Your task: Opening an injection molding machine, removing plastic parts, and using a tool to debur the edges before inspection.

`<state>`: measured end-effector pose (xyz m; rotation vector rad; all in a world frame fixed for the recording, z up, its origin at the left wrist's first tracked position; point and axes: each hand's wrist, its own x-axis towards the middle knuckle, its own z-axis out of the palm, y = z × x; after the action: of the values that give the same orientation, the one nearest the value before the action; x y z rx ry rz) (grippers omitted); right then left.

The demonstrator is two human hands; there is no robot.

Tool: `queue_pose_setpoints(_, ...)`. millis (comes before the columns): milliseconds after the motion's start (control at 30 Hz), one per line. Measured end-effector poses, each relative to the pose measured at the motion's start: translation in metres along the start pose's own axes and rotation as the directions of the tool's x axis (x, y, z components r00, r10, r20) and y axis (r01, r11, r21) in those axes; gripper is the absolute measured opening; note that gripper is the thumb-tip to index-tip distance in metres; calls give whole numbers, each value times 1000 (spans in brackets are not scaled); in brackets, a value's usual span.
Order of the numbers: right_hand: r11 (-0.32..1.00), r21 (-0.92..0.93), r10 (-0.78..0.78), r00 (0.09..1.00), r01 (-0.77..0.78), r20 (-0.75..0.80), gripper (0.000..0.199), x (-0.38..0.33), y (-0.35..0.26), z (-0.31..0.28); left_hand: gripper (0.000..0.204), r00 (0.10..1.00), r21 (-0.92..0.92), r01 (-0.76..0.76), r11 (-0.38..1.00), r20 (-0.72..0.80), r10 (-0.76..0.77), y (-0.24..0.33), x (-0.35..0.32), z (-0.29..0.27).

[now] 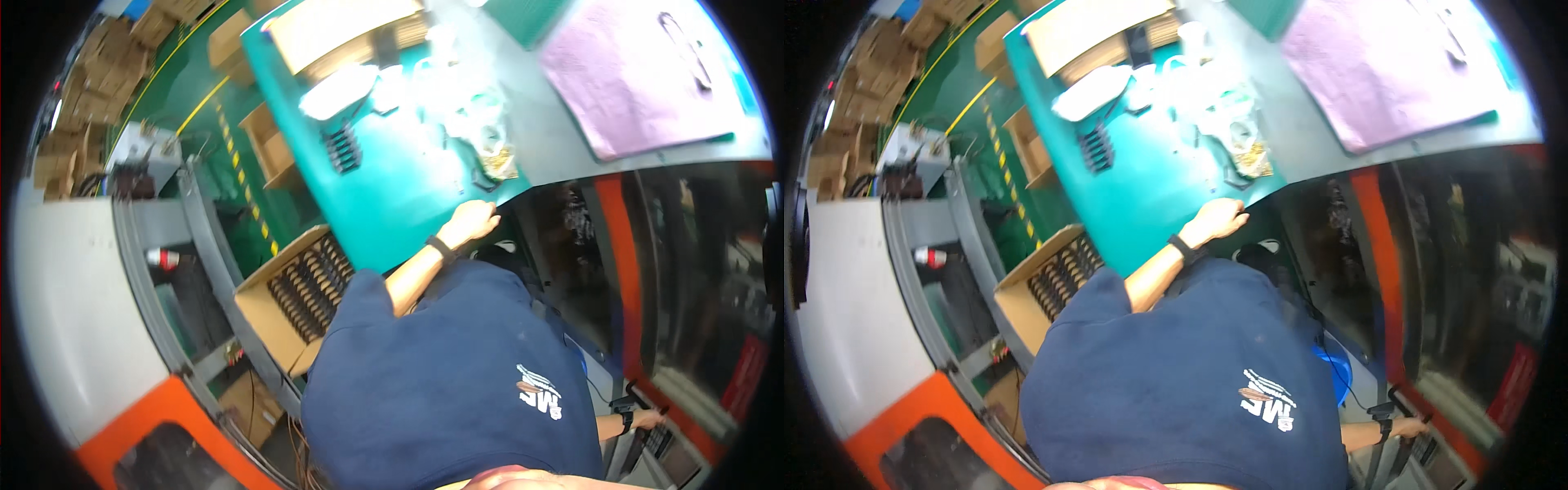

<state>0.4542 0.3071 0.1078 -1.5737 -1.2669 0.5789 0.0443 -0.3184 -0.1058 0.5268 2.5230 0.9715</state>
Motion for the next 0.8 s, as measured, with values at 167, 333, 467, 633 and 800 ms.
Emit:
queue_pose_setpoints(167,808,-119,-573,817,577,73,32,33,41,-17,29,937,-160,-343,926,21,350,96,41,-28)
queue_pose_setpoints(333,927,227,-319,946,299,56,38,-113,-10,76,24,698,-351,-670,654,2,716,256,49,-29)
queue_pose_setpoints(467,953,280,-217,908,117,359,45,-237,-103,49,19,503,-386,-796,467,9,864,334,39,1)
queue_pose_setpoints(633,957,246,-148,468,-154,871,41,-193,-146,31,55,534,-343,-796,499,-9,845,355,39,34)
queue_pose_setpoints(800,835,434,-348,286,-338,893,35,-111,-215,112,67,735,-579,-664,473,-388,557,323,69,92)
